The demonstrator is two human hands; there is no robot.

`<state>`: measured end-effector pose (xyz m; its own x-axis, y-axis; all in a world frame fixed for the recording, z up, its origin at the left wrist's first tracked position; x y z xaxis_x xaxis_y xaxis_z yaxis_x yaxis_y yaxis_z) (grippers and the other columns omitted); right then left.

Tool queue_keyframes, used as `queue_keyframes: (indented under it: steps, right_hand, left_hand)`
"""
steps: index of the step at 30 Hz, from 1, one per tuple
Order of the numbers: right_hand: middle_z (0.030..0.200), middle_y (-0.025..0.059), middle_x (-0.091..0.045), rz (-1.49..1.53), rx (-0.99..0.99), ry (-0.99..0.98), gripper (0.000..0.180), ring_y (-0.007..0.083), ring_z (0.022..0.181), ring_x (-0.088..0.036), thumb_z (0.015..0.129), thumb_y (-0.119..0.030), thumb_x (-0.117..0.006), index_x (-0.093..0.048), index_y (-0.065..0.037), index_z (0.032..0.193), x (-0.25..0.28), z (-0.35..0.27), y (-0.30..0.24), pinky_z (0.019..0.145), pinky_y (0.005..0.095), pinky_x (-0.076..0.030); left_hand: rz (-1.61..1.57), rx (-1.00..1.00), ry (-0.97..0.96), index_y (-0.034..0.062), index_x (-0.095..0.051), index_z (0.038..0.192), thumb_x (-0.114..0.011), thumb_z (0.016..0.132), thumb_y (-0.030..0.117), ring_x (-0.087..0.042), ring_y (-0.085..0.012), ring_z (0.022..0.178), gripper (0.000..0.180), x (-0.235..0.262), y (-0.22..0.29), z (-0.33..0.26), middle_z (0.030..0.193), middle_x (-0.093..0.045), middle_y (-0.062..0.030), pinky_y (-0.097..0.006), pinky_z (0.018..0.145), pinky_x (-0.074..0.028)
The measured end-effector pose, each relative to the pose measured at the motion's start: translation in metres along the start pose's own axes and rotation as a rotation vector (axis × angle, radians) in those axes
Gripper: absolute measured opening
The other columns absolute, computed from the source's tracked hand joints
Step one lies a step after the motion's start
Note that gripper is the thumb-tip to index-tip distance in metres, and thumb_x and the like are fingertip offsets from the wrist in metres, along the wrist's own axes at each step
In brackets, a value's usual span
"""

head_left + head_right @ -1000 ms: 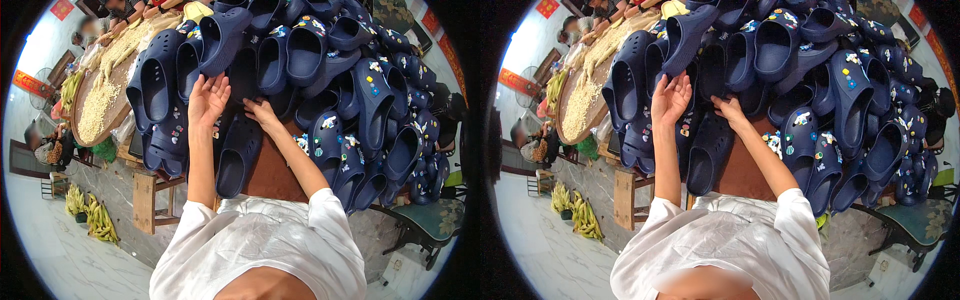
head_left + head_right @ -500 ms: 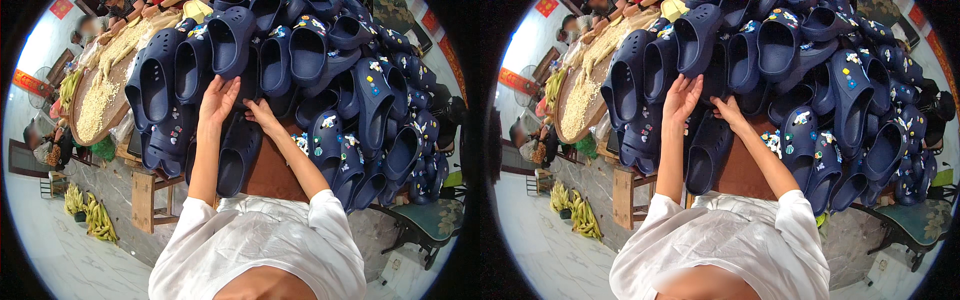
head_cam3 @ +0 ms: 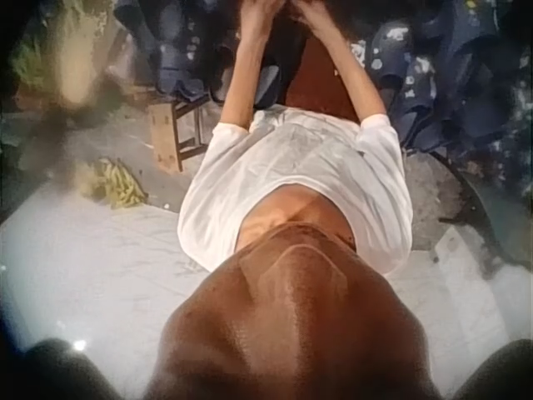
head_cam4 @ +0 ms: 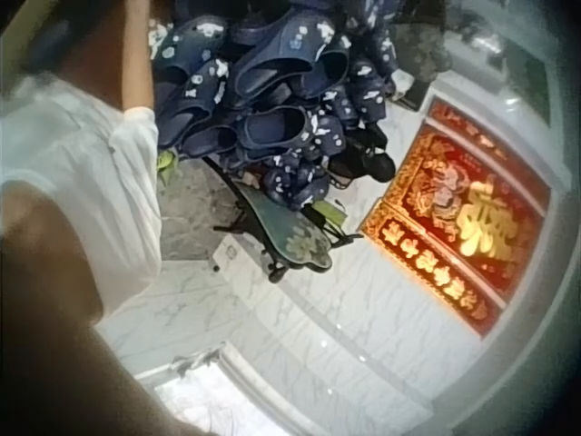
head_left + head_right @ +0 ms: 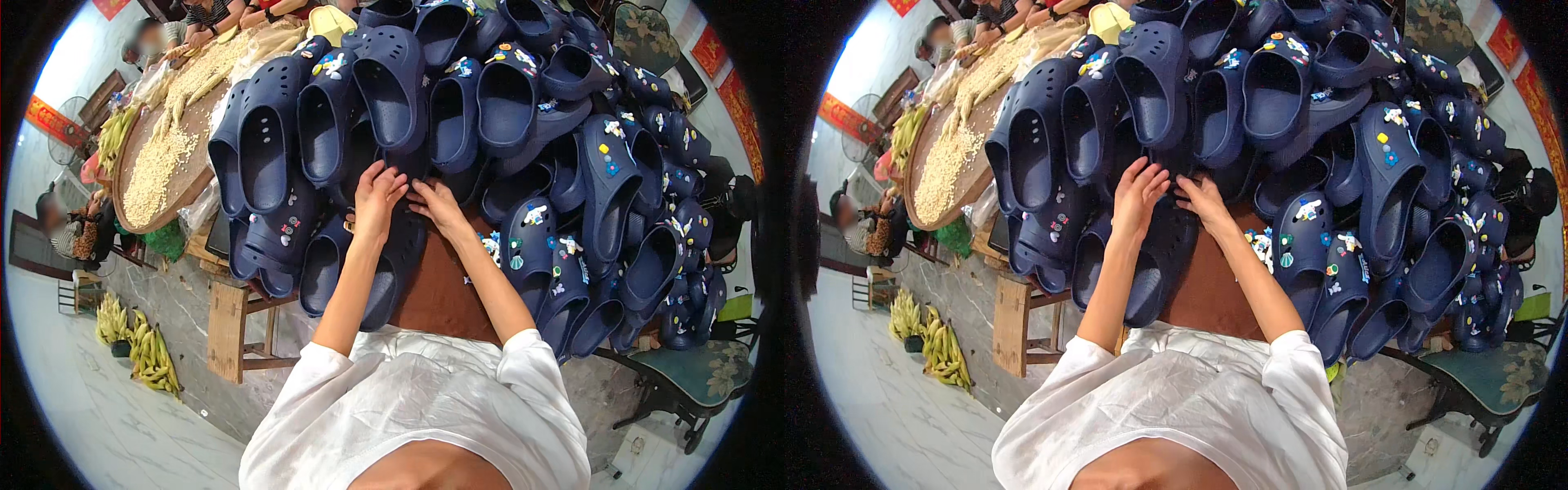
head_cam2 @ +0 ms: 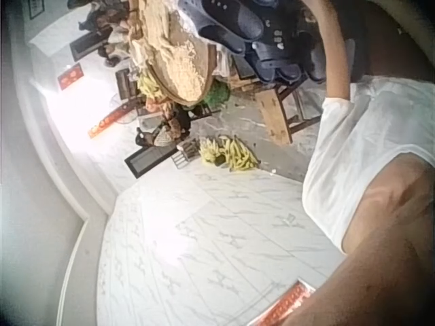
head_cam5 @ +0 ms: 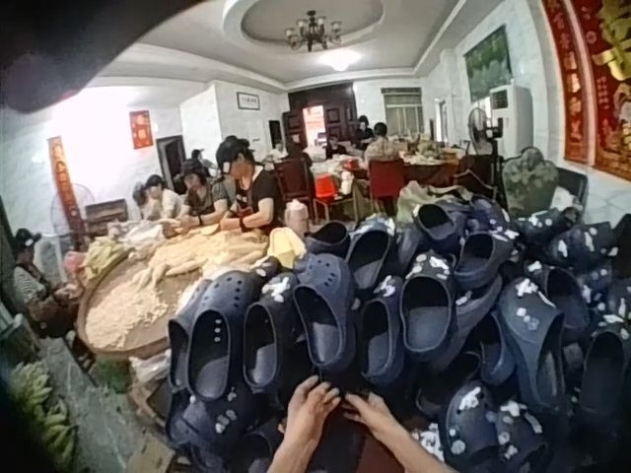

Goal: Manually attaching small decorative charms to clogs.

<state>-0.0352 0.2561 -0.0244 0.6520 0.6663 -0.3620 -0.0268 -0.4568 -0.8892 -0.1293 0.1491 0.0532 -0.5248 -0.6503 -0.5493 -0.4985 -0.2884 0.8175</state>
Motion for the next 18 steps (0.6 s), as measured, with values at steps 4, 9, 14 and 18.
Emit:
queue_keyframes:
  steps: [4, 9, 14, 18]
  right_hand:
    - [0.12, 0.0113, -0.06, -0.036, 0.018, 0.059, 0.05, 0.0246, 0.111, -0.058, 0.091, -0.035, -0.067, -0.053, -0.001, 0.125, 0.006, -0.002, -0.008, 0.09, 0.0393, -0.05]
    - [0.12, 0.0133, -0.061, -0.206, 0.085, 0.109, 0.052, 0.0255, 0.111, -0.058, 0.092, -0.038, -0.067, -0.052, -0.001, 0.126, 0.0, -0.006, -0.018, 0.089, 0.0405, -0.05]
    - [0.123, 0.0145, -0.059, -0.158, 0.14, 0.068, 0.05, 0.0262, 0.112, -0.057, 0.098, -0.042, -0.057, -0.051, -0.002, 0.128, 0.007, -0.003, -0.011, 0.091, 0.0424, -0.049]
    - [0.127, 0.0139, -0.057, -0.039, 0.142, 0.115, 0.049, 0.0264, 0.113, -0.057, 0.103, -0.042, -0.046, -0.049, -0.003, 0.131, 0.023, 0.001, 0.006, 0.093, 0.0426, -0.048]
  left_hand:
    - [0.277, -0.098, 0.043, -0.0038, -0.028, 0.145, -0.061, 0.093, 0.011, -0.054, -0.0253, 0.12, 0.063, 0.01, -0.021, -0.003, 0.137, -0.043, -0.0252, -0.036, 0.098, -0.049]
    - [0.011, 0.142, 0.047, 0.0012, -0.047, 0.129, -0.065, 0.092, 0.016, -0.055, -0.0243, 0.113, 0.044, 0.039, -0.052, 0.028, 0.125, -0.051, -0.0151, -0.039, 0.102, -0.046]
    - [-0.253, 0.288, 0.003, 0.007, -0.055, 0.114, -0.07, 0.09, 0.025, -0.055, -0.0248, 0.109, 0.033, 0.009, -0.033, 0.025, 0.115, -0.058, -0.0093, -0.045, 0.098, -0.047]
    - [-0.41, 0.355, -0.017, -0.0039, -0.043, 0.132, -0.077, 0.083, 0.029, -0.048, -0.0339, 0.125, 0.068, 0.012, -0.021, 0.025, 0.133, -0.048, -0.0195, -0.051, 0.106, -0.042]
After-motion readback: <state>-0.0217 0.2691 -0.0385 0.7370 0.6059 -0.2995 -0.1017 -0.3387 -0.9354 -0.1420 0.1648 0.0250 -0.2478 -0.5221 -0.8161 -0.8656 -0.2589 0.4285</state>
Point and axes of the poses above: each hand's wrist, its own z-axis towards the middle knuckle, its own x-axis out of the back of the hand, y = z × x, the point moved 4 cm from there along z, towards the middle knuckle
